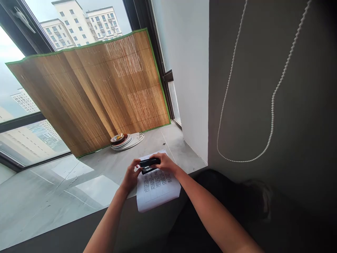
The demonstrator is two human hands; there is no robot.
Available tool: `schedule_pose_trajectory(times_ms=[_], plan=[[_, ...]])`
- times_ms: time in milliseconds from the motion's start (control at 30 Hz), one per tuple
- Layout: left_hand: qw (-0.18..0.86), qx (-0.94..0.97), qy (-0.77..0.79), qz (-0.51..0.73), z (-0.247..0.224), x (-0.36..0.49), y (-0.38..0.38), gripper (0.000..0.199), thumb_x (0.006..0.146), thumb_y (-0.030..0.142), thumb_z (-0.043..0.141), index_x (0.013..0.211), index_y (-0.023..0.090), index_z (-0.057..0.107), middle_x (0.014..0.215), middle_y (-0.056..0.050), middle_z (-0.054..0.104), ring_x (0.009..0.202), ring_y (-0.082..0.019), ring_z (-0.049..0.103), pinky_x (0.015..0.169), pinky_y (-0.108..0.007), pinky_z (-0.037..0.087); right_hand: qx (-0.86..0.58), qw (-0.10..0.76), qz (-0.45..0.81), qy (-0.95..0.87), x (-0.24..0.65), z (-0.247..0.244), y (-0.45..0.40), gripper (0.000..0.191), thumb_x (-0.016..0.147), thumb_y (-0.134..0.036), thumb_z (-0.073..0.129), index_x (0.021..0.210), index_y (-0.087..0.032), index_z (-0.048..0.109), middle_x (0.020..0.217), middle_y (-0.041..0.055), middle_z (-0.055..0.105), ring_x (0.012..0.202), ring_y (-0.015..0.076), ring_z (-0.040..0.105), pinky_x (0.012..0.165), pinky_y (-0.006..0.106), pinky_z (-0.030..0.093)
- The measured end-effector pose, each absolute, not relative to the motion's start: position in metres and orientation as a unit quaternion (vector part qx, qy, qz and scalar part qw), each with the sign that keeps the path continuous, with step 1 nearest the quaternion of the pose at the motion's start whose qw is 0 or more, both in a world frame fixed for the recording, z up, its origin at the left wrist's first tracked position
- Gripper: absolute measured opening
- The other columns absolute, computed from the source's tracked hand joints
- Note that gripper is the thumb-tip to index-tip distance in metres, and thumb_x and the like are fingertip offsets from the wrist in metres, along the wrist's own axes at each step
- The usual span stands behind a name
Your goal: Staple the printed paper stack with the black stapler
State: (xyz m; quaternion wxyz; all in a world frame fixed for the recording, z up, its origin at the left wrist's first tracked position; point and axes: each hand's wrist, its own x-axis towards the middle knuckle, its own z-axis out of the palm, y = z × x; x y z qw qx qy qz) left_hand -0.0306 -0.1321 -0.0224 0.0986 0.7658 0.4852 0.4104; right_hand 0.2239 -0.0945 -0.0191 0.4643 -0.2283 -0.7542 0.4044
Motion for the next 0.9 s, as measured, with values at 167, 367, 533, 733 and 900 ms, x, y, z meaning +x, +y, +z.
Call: schedule_pose_trajectory(times_ms=[167, 367, 533, 733, 900], plan=[[0.080, 0.795, 0.480, 0.360, -0.018, -0.027, -0.131, 0.020, 0.092, 0.036, 0.067, 0.106, 0.023, 0.061, 0.096, -0.003, 0.068, 0.088, -0.021, 0.063, 0.083, -0.034, 0.051, -0.254, 0.458, 0.370, -0.767, 0.242, -0.014, -0.088, 0.038, 0.072, -0.016, 0.084, 0.110, -0.023, 0.081, 0.100, 0.0026, 0.078, 0.092, 0.0204, 0.071, 0.085, 0.029, 0.054], [0.038, 0.838, 0.447, 0.311, -0.012, -0.018, -0.137, 0.012, 0.102, 0.033, 0.058, 0.098, 0.023, 0.062, 0.107, -0.007, 0.065, 0.106, -0.024, 0.062, 0.097, -0.041, 0.050, -0.425, 0.511, 0.273, -0.696, 0.305, -0.010, -0.057, 0.039, 0.073, -0.014, 0.082, 0.110, -0.025, 0.081, 0.111, 0.0040, 0.080, 0.108, 0.0270, 0.074, 0.102, 0.040, 0.054], [0.038, 0.847, 0.457, 0.270, -0.013, -0.018, -0.137, 0.021, 0.103, 0.038, 0.057, 0.114, 0.024, 0.068, 0.132, -0.010, 0.065, 0.126, -0.028, 0.059, 0.111, -0.048, 0.046, -0.512, 0.455, 0.224, -0.693, 0.327, -0.016, -0.046, 0.037, 0.075, -0.013, 0.081, 0.110, -0.026, 0.081, 0.111, 0.0040, 0.081, 0.109, 0.0284, 0.074, 0.105, 0.042, 0.054], [0.099, 0.877, 0.450, 0.134, -0.011, -0.017, -0.134, 0.044, 0.104, 0.047, 0.053, 0.145, 0.033, 0.063, 0.163, -0.007, 0.049, 0.153, -0.034, 0.040, 0.126, -0.059, 0.029, -0.489, 0.424, 0.288, -0.705, 0.320, -0.016, -0.041, 0.040, 0.074, -0.012, 0.080, 0.113, -0.024, 0.081, 0.115, 0.0022, 0.080, 0.115, 0.0271, 0.073, 0.110, 0.041, 0.052], [0.097, 0.877, 0.446, 0.151, -0.008, -0.019, -0.138, 0.040, 0.101, 0.043, 0.057, 0.139, 0.033, 0.068, 0.157, -0.006, 0.055, 0.149, -0.033, 0.044, 0.123, -0.057, 0.034, -0.497, 0.421, 0.276, -0.707, 0.325, -0.017, -0.035, 0.042, 0.075, -0.014, 0.078, 0.115, -0.023, 0.080, 0.119, 0.0034, 0.079, 0.118, 0.0273, 0.072, 0.112, 0.042, 0.051]])
